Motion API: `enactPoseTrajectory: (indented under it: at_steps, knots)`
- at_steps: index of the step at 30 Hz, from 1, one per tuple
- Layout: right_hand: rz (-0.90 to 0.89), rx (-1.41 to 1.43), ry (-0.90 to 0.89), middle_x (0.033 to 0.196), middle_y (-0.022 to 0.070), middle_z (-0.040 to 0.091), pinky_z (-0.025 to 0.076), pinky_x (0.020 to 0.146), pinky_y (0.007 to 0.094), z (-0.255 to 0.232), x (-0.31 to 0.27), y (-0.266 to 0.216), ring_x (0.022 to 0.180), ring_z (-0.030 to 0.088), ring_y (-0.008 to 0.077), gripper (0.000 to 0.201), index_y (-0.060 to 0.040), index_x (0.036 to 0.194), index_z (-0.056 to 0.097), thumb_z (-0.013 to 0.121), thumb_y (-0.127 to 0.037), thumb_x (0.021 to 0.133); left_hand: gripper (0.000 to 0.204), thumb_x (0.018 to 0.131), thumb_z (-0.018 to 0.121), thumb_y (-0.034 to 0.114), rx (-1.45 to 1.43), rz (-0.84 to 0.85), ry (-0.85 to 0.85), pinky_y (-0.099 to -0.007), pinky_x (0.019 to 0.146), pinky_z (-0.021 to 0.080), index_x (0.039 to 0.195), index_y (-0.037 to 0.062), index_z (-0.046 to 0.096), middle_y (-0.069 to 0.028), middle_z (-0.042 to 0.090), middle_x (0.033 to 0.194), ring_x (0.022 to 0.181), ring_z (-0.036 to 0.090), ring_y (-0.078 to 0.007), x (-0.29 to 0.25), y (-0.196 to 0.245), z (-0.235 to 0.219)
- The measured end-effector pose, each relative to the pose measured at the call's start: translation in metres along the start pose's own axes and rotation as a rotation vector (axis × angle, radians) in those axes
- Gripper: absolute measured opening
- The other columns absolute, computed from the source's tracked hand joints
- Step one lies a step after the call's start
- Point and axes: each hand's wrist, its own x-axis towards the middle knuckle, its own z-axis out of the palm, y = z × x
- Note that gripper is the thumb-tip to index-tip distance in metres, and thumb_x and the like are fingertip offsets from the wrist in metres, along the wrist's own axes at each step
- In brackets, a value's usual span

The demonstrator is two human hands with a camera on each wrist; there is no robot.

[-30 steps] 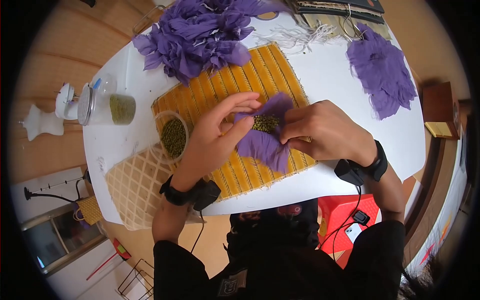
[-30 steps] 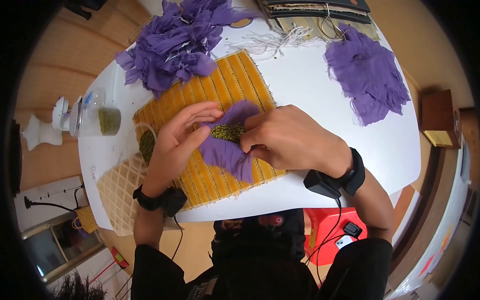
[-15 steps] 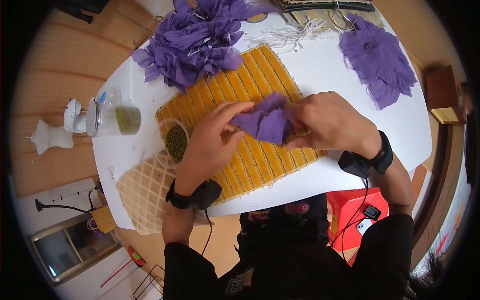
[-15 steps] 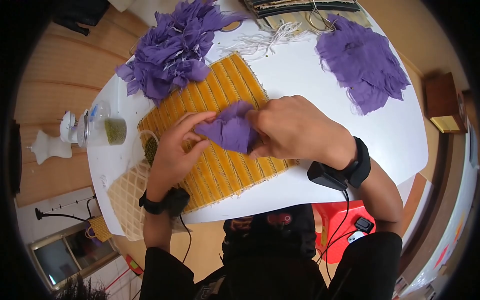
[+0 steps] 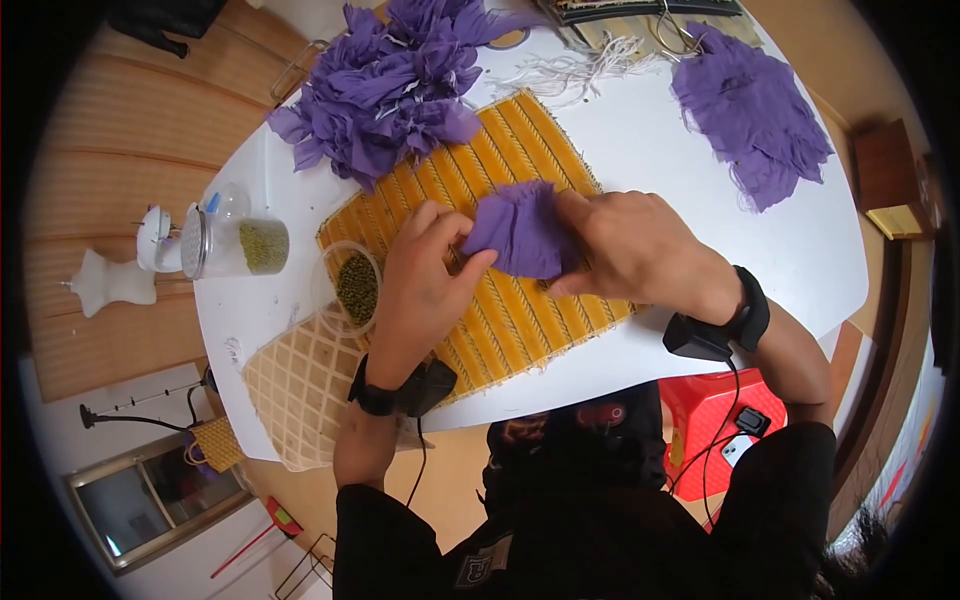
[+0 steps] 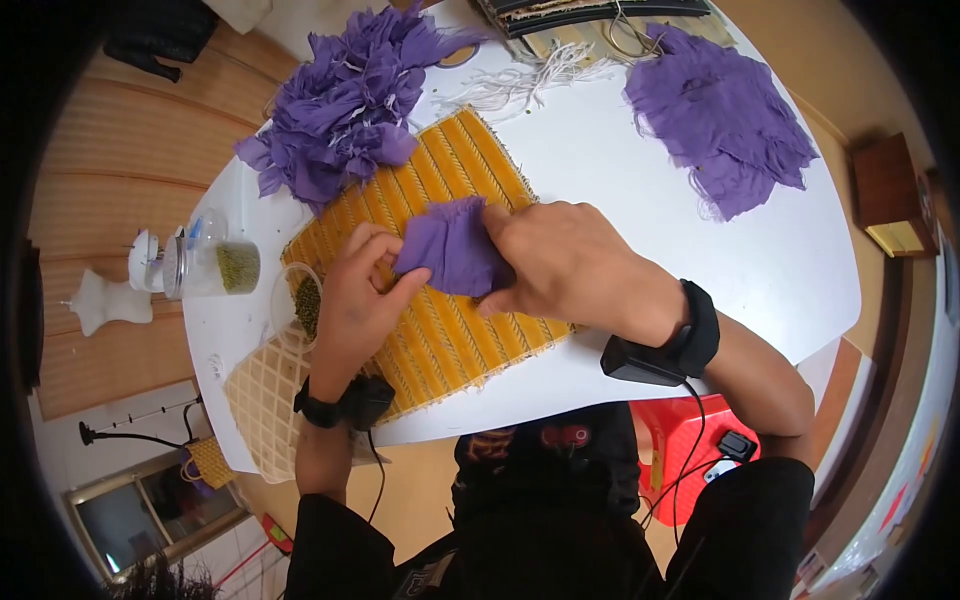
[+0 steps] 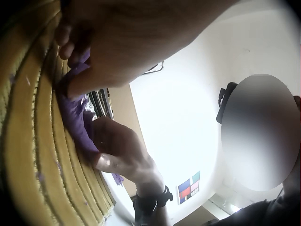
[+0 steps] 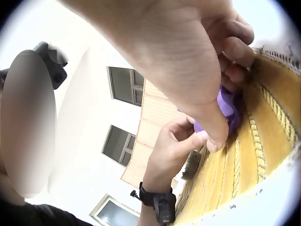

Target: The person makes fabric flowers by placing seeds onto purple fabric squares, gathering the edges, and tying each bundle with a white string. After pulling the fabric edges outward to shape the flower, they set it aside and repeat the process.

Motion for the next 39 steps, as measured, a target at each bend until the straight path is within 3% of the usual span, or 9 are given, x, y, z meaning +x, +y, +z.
enactPoseTrajectory:
  at_steps: [3,5,10,14,16,22,25,31,39]
  knots:
    - [-0.074,0.073,0.062,0.080,0.0171,0.064,0.049,0.068,0.0430,0.011,0.003,0.007,0.078,0.062,0.0375,0.046,-0.0004,0.101,0.055,0.078,-0.029,0.074,0.022,0.079,0.073,0.005,-0.120,-0.047,0.031,-0.0243,0.061,0.042,0.088,-0.0016,0.054,-0.0033,0.058,0.090,0.070,0.050,-0.0089,0.003,0.003,0.001]
    - [-0.140,0.128,0.113,0.080,0.0162,0.064,0.048,0.068,0.0421,0.014,0.006,0.011,0.076,0.062,0.0368,0.036,-0.0014,0.097,0.055,0.076,-0.023,0.077,0.023,0.081,0.073,0.009,-0.363,-0.322,-0.109,-0.0262,0.060,0.044,0.089,-0.0002,0.055,-0.0058,0.061,0.080,0.067,0.057,-0.0124,0.004,0.004,0.000]
    - [-0.134,0.424,0.154,0.073,0.0174,0.062,0.046,0.064,0.0427,0.010,0.010,0.010,0.072,0.061,0.0375,0.015,-0.0012,0.086,0.055,0.067,-0.007,0.080,0.014,0.085,0.068,0.002,-0.639,-0.302,-0.028,-0.0190,0.060,0.044,0.090,0.0000,0.055,-0.0012,0.063,0.077,0.068,0.056,-0.0026,0.002,0.001,0.009]
    - [-0.090,0.505,0.153,0.071,0.0169,0.062,0.046,0.063,0.0415,0.010,0.011,0.007,0.069,0.061,0.0367,0.012,-0.0011,0.086,0.055,0.065,-0.005,0.080,0.012,0.086,0.065,-0.003,-0.777,-0.270,0.009,-0.0173,0.068,0.047,0.095,-0.0014,0.058,-0.0018,0.065,0.084,0.078,0.060,-0.0034,0.002,0.005,0.008]
    - [-0.164,0.507,0.217,0.070,0.0131,0.062,0.047,0.061,0.0331,0.017,0.012,0.009,0.061,0.060,0.0244,0.009,-0.0009,0.092,0.057,0.062,-0.001,0.085,0.014,0.085,0.065,-0.004,-0.816,-0.243,0.002,-0.0176,0.069,0.048,0.097,-0.0019,0.058,-0.0025,0.065,0.085,0.079,0.060,-0.0043,0.002,0.004,0.011]
    - [-0.136,0.598,0.189,0.074,0.0158,0.063,0.048,0.065,0.0395,0.018,0.007,-0.002,0.069,0.061,0.0352,0.011,-0.0017,0.090,0.062,0.065,-0.004,0.080,0.020,0.083,0.067,-0.005,-0.927,-0.214,-0.053,-0.0186,0.073,0.049,0.100,-0.0026,0.058,-0.0042,0.064,0.090,0.084,0.061,-0.0065,0.000,0.010,0.021]
    - [-0.284,0.500,0.288,0.078,0.0136,0.065,0.050,0.065,0.0338,0.028,0.008,0.000,0.069,0.064,0.0277,0.012,0.0003,0.092,0.064,0.067,-0.001,0.081,0.025,0.082,0.068,-0.007,-0.903,-0.186,-0.076,-0.0188,0.073,0.049,0.104,-0.0020,0.057,-0.0039,0.062,0.091,0.084,0.060,-0.0063,-0.001,0.009,0.023]
    - [-0.405,0.433,0.314,0.086,0.0147,0.066,0.050,0.070,0.0374,0.031,0.011,0.004,0.077,0.062,0.0332,0.011,0.0008,0.090,0.066,0.068,-0.002,0.079,0.035,0.081,0.068,-0.008,-0.908,-0.215,-0.106,-0.0189,0.071,0.048,0.112,-0.0016,0.054,-0.0023,0.058,0.089,0.081,0.056,-0.0054,0.001,0.010,0.022]
    - [-0.343,0.544,0.266,0.084,0.0118,0.066,0.051,0.068,0.0321,0.030,0.008,0.000,0.075,0.065,0.0250,0.021,-0.0007,0.102,0.061,0.066,0.001,0.082,0.026,0.082,0.068,-0.006,-0.927,-0.239,-0.135,-0.0182,0.065,0.047,0.106,-0.0025,0.057,-0.0027,0.062,0.087,0.076,0.058,-0.0046,-0.001,0.007,0.026]
